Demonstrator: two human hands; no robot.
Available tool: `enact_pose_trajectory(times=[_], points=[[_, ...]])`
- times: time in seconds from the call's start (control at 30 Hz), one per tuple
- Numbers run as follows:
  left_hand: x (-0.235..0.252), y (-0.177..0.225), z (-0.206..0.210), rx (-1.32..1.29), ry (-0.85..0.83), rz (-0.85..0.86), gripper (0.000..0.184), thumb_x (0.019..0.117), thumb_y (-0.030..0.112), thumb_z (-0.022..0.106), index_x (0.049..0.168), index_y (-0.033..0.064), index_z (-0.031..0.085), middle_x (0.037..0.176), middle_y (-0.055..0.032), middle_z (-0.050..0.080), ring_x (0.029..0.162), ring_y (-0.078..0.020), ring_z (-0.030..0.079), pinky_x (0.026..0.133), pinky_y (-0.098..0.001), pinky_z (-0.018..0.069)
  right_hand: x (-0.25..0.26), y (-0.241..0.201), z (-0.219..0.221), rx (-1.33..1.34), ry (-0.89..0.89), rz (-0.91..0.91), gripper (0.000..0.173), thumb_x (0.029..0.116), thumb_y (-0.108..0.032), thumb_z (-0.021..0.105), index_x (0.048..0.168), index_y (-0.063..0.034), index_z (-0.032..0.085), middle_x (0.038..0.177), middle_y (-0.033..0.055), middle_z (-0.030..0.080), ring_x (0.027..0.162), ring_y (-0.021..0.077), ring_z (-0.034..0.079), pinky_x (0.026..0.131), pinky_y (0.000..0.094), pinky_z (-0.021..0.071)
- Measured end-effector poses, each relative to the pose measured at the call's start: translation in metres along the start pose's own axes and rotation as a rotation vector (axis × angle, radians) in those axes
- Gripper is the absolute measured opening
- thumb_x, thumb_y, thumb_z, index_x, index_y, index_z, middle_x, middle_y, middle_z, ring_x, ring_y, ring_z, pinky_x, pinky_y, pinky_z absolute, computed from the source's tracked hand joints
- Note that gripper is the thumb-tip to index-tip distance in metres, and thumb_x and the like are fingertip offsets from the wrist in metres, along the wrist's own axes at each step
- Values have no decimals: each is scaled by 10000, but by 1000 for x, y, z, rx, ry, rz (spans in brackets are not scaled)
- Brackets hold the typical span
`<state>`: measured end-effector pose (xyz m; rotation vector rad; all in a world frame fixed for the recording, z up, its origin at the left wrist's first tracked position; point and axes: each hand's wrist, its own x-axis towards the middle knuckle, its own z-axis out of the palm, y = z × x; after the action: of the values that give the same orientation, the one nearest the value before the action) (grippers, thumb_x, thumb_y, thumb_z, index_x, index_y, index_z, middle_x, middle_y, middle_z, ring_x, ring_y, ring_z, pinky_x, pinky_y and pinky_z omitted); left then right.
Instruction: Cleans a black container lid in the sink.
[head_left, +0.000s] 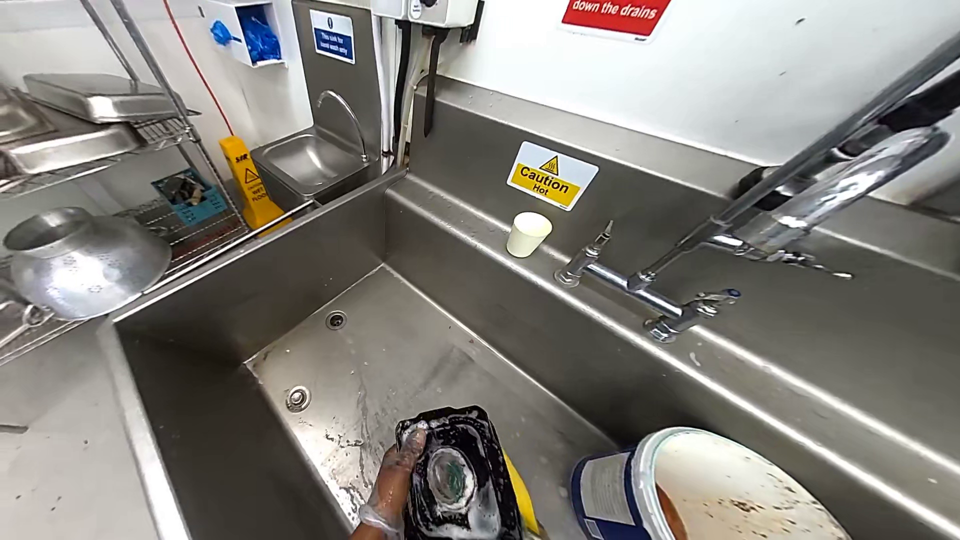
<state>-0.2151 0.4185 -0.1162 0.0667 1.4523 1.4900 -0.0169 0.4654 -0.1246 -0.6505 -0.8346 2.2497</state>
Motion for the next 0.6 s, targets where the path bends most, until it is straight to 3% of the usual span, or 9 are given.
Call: enact_pose_trajectory(times=[0.07, 0.2, 0.3, 0.37, 0.43, 0.53, 0.6], points=[[2, -5, 0, 62, 0, 49, 315, 1073, 177, 495, 1235, -76, 589, 1055, -110, 699, 945, -67, 672, 895, -251, 553, 0, -8, 3, -52, 24, 11, 260, 851, -183, 747, 1081, -173, 628, 909, -97, 762, 852, -1, 720, 808, 219, 595], [6, -9, 1, 77, -2, 82, 322, 1048, 131, 533, 1282, -89, 555, 1111, -136, 687, 976, -70, 667, 911, -242, 548, 5, -10, -7, -97, 14, -34, 209, 853, -46, 679, 1045, -126, 659, 905, -51, 772, 847, 22, 727, 823, 237, 601], [9, -16, 0, 189, -18, 91, 466, 1017, 127, 594, 1404, -102, 469, 1293, -215, 626, 1152, -157, 627, 1033, -302, 491, 1, -6, 5, -119, 152, -51, 187, 834, 13, 613, 973, -106, 654, 839, -35, 766, 796, 33, 725, 782, 242, 606], [13, -18, 0, 242, -48, 75, 482, 1034, 142, 571, 1426, -104, 436, 1350, -239, 582, 1215, -189, 591, 1072, -321, 455, 1, -6, 14, -185, 184, -82, 250, 818, 28, 633, 1044, -77, 604, 862, -37, 762, 809, 37, 726, 794, 249, 610], [16, -23, -3, 287, -51, 69, 466, 1044, 151, 548, 1426, -90, 435, 1356, -245, 575, 1229, -216, 582, 1078, -347, 449, 0, -8, 28, -338, 238, -109, 440, 759, -2, 699, 1156, -40, 513, 897, -58, 743, 825, 27, 721, 803, 244, 617], [19, -22, -3, 241, -78, 29, 532, 1035, 58, 511, 1516, -42, 305, 1352, -239, 548, 1143, -246, 615, 950, -382, 527, 7, -10, 35, -502, 307, -131, 601, 699, -40, 737, 1235, 62, 487, 931, -35, 719, 842, 6, 707, 814, 226, 610], [16, -20, 0, 180, -84, -14, 550, 1059, 91, 459, 1564, 19, 252, 1446, -240, 490, 1221, -297, 576, 941, -458, 523, 9, -12, 34, -528, 337, -130, 604, 700, -29, 738, 1241, 75, 491, 944, -13, 724, 849, 16, 710, 814, 231, 611]])
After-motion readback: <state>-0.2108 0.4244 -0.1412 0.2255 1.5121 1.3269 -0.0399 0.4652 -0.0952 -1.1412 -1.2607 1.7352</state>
